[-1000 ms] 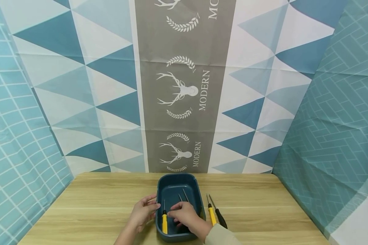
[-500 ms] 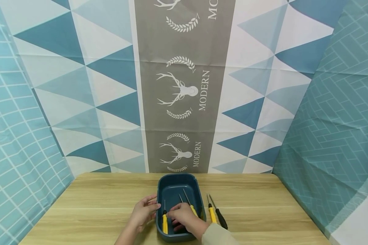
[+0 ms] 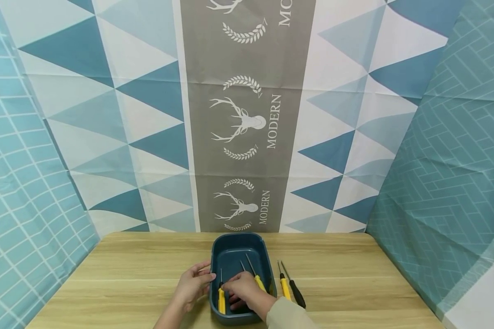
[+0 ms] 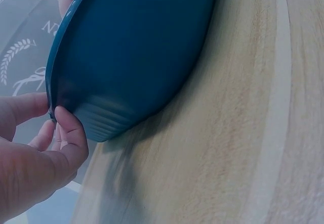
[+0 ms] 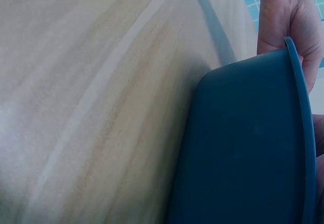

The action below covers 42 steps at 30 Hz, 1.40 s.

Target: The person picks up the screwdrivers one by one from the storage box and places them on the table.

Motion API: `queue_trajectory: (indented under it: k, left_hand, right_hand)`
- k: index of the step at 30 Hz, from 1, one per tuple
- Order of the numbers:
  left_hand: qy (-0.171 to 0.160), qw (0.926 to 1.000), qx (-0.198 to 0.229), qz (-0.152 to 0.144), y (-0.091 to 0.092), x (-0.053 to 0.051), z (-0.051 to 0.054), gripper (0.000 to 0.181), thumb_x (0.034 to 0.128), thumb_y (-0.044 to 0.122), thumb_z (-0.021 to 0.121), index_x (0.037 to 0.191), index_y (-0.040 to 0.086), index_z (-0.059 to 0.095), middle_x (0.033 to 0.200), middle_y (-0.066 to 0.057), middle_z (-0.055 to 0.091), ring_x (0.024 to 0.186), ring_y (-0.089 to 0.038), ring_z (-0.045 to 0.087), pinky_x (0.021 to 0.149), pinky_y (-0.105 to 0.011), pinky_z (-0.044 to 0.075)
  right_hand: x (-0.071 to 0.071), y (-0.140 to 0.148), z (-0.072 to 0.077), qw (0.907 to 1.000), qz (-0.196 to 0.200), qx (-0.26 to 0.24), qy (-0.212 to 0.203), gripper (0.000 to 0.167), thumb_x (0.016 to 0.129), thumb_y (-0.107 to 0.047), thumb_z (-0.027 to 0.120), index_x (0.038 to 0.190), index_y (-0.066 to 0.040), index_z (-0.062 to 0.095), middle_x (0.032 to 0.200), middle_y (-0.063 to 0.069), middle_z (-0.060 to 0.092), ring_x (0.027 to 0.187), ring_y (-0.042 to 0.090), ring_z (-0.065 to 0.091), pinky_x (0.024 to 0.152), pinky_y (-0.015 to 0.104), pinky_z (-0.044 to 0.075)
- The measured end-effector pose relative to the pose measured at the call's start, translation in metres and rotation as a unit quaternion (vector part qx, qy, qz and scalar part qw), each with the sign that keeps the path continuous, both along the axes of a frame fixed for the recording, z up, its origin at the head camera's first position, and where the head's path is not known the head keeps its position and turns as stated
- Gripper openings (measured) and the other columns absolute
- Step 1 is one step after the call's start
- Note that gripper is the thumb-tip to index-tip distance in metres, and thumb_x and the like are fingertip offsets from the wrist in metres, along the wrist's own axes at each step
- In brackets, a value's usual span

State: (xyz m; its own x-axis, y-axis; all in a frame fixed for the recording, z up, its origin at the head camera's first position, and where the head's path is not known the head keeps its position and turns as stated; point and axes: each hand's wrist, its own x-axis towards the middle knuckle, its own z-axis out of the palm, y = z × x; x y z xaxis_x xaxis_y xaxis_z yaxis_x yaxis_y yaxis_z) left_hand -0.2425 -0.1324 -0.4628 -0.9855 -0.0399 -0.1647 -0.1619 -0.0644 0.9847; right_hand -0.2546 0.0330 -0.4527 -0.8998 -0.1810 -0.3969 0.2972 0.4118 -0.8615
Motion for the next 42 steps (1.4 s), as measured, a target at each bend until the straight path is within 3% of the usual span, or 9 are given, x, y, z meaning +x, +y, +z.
queue_trajectory:
  k: [15,26,42]
  left_hand:
    - [0.006,1.0,0.002,0.0,-0.001,-0.001,-0.002,0.058,0.084,0.005,0.065,0.135,-0.007,0.04,0.118,-0.026,0.052,0.084,-0.016,0.061,0.071,-0.033,0.052]
    - [0.006,1.0,-0.003,0.001,0.0,-0.002,-0.003,0.056,0.0842,0.005,0.064,0.134,-0.007,0.041,0.117,-0.025,0.053,0.086,-0.017,0.061,0.071,-0.032,0.052]
    - [0.011,0.9999,-0.001,-0.003,0.0,0.0,-0.003,0.056,0.0847,0.006,0.064,0.134,-0.007,0.041,0.12,-0.027,0.051,0.088,-0.019,0.062,0.072,-0.033,0.053]
  right_hand:
    - [0.007,-0.008,-0.001,0.9996,0.01,0.01,0.024,0.02,0.081,-0.017,0.07,0.091,-0.001,0.061,0.077,0.009,0.063,0.059,0.013,0.063,0.055,0.028,0.055]
    - [0.007,-0.015,-0.007,0.9977,0.0,0.044,0.05,0.015,0.078,-0.013,0.072,0.075,-0.004,0.06,0.066,0.006,0.064,0.05,0.01,0.06,0.049,0.027,0.053]
    - [0.006,-0.02,-0.006,0.9938,0.0,0.079,0.078,0.02,0.073,-0.009,0.076,0.069,-0.005,0.057,0.06,0.006,0.062,0.046,0.012,0.061,0.046,0.027,0.052]
